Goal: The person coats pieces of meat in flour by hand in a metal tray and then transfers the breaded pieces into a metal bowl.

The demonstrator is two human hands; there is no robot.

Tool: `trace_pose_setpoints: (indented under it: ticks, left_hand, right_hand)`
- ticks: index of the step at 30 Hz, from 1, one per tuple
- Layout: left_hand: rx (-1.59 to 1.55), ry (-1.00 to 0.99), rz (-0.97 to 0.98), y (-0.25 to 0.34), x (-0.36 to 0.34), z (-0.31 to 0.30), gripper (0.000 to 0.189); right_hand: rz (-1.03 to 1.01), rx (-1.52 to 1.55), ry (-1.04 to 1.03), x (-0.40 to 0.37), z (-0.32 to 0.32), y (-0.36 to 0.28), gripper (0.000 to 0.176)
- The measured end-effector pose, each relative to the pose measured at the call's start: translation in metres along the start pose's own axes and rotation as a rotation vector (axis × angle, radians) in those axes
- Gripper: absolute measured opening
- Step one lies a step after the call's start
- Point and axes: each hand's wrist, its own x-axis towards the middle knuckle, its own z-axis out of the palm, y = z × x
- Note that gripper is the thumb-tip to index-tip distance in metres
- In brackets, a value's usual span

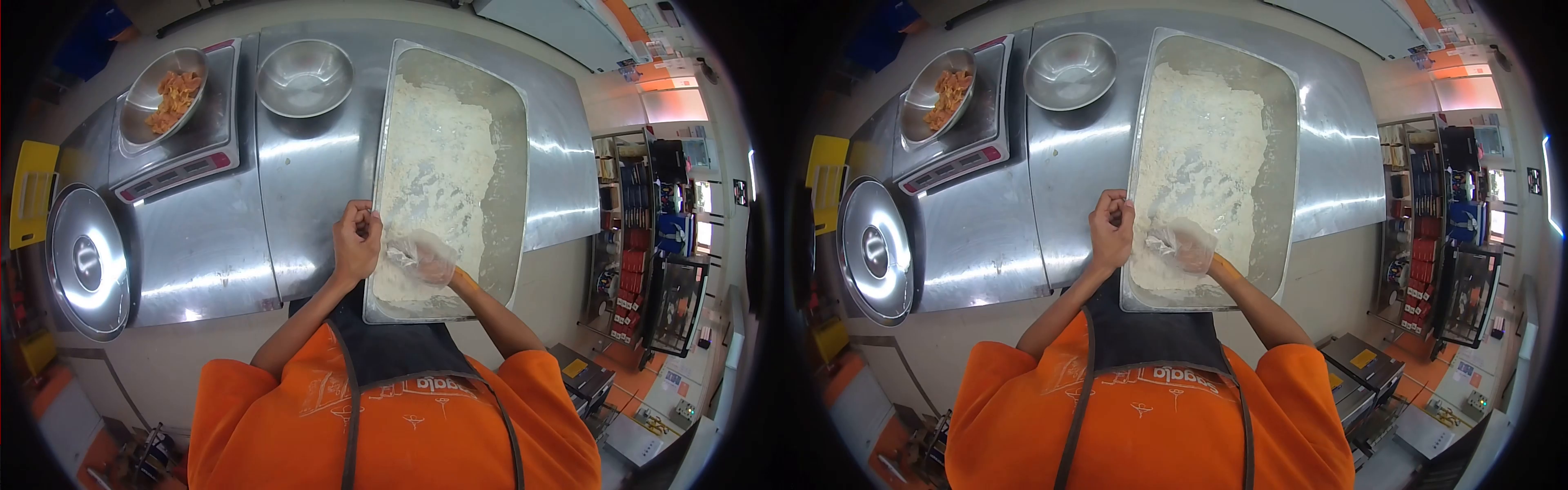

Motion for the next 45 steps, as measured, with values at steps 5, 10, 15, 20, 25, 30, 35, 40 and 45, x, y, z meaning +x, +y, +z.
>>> trace_pose_setpoints:
  ticks: [5,10,15,20,25,30,35,40,45]
  left_hand:
    - [-0.001,0.005,-0.014,0.004,-0.003,0.001,0.008]
    - [-0.038,-0.014,0.022,-0.001,-0.003,0.004,0.007]
    - [0.042,-0.003,0.008,0.001,-0.002,0.0,0.009]
    - [0.007,0.017,0.023,0.002,-0.004,0.003,0.009]
    - [0.031,-0.012,0.003,0.003,-0.003,0.005,0.009]
    - [0.075,-0.041,0.034,0.009,-0.005,0.003,0.008]
    - [0.057,-0.04,0.136,-0.009,-0.005,-0.001,0.01]
    - [0.046,-0.023,0.067,-0.01,-0.007,0.001,0.012]
    - [0.081,-0.002,0.098,-0.005,-0.009,0.006,0.01]
  right_hand:
    - [0.076,0.462,0.238,-0.028,-0.022,0.094,0.037]
    - [0.213,0.315,-0.122,-0.02,0.0,0.072,0.036]
    - [-0.048,0.323,0.258,0.044,0.04,0.028,0.036]
    - [0.071,-0.115,0.391,0.06,0.011,0.041,0.036]
    - [0.125,-0.308,0.042,0.035,-0.054,0.008,0.036]
    - [-0.123,0.48,0.352,0.07,-0.082,0.029,0.038]
    - [-0.37,0.118,0.631,0.121,0.021,0.082,0.064]
    - [-0.143,-0.115,0.18,0.061,0.054,0.055,0.053]
    - [-0.159,-0.17,0.177,0.035,-0.002,0.062,0.048]
